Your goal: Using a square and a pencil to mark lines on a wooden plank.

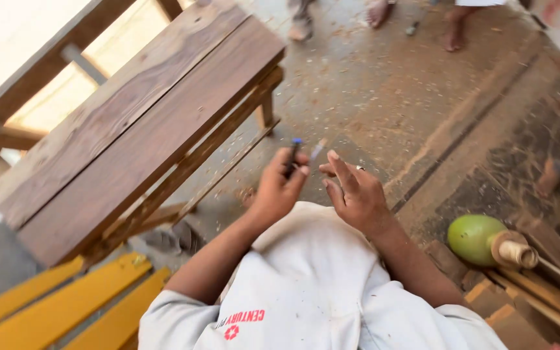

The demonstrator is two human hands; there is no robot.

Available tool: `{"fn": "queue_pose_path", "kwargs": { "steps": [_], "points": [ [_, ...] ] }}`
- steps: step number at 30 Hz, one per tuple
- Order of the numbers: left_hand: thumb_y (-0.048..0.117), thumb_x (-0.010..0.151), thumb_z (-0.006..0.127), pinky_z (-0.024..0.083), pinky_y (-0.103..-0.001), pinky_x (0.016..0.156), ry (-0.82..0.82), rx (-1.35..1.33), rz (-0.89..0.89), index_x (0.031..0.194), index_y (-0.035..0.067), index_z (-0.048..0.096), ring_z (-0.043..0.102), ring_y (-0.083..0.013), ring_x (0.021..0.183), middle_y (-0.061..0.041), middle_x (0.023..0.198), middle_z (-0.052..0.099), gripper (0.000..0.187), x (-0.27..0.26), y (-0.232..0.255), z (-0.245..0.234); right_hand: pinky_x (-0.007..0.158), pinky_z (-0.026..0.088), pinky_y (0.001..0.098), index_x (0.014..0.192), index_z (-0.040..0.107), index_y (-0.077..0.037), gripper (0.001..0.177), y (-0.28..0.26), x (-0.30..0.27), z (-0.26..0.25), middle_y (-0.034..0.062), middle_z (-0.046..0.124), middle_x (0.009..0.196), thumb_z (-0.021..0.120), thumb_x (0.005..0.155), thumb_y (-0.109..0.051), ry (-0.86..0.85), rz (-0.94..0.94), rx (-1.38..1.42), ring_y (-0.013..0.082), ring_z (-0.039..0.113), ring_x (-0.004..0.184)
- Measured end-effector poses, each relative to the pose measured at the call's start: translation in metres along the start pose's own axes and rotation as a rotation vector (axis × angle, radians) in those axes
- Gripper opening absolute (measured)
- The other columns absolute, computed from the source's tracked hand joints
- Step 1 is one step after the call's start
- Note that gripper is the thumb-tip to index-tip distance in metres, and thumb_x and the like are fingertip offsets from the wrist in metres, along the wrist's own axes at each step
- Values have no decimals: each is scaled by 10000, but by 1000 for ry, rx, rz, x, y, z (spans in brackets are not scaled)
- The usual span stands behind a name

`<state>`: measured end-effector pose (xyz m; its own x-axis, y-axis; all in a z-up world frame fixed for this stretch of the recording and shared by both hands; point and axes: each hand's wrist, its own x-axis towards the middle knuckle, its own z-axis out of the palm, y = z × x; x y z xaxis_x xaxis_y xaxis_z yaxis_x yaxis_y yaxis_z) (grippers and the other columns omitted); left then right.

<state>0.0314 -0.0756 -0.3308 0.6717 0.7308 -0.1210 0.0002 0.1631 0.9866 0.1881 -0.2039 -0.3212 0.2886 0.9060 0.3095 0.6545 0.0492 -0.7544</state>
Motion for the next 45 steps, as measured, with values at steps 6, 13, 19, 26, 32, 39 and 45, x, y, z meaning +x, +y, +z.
{"fn": "queue_pose_path", "kwargs": {
  "steps": [6,13,19,26,32,39,45],
  "points": [
    [104,956,689,513,-303,735,155,232,-38,1077,54,628,608,-128,825,-50,953,657,144,-40,-42,-71,763,601,415,1287,624,-199,419,-9,46,93,81,763,1037,756,907,-85,-345,-154,-162,292,744,913],
    [277,1058,656,468,-297,607,778,21,-218,1073,58,688,563,-116,707,-25,808,623,222,-101,-77,-231,577,570,363,1156,652,-141,88,67,94,189,50,763,1011,628,1100,-206,-251,155,-133,233,695,732],
    [250,1127,490,612,-358,872,1778,748,-204,1432,-31,477,624,-241,1138,-220,1370,514,415,-215,-133,-403,923,462,330,1249,505,-92,161,211,195,171,88,655,1193,553,1194,-237,112,415,303,194,573,1060],
    [262,1098,440,431,-432,1081,1530,29,-245,1504,58,457,542,-245,1273,-155,1433,541,455,-218,-129,-442,1139,358,523,1289,525,-158,355,246,271,190,110,563,1364,671,999,-302,186,942,649,253,509,1293],
    [255,1147,430,444,-413,1103,1681,18,-145,1478,-15,518,583,-242,1301,-158,1407,597,436,-224,-154,-460,1176,296,552,1253,503,-101,470,236,285,201,201,553,1417,787,926,-284,153,888,510,288,494,1350],
    [288,1131,514,526,-338,768,1676,453,-606,1215,-19,669,657,-113,865,-82,1073,719,354,-206,-50,-467,1111,455,438,1256,505,-53,464,193,323,169,142,623,1252,806,945,-219,150,831,285,246,598,1208],
    [212,1121,462,448,-252,676,1597,225,-251,1295,39,664,498,-37,736,34,964,636,319,-202,-81,-485,1096,489,459,1218,529,-39,408,235,329,188,106,623,1131,822,938,-85,189,706,550,273,591,1107]
  ]
}}
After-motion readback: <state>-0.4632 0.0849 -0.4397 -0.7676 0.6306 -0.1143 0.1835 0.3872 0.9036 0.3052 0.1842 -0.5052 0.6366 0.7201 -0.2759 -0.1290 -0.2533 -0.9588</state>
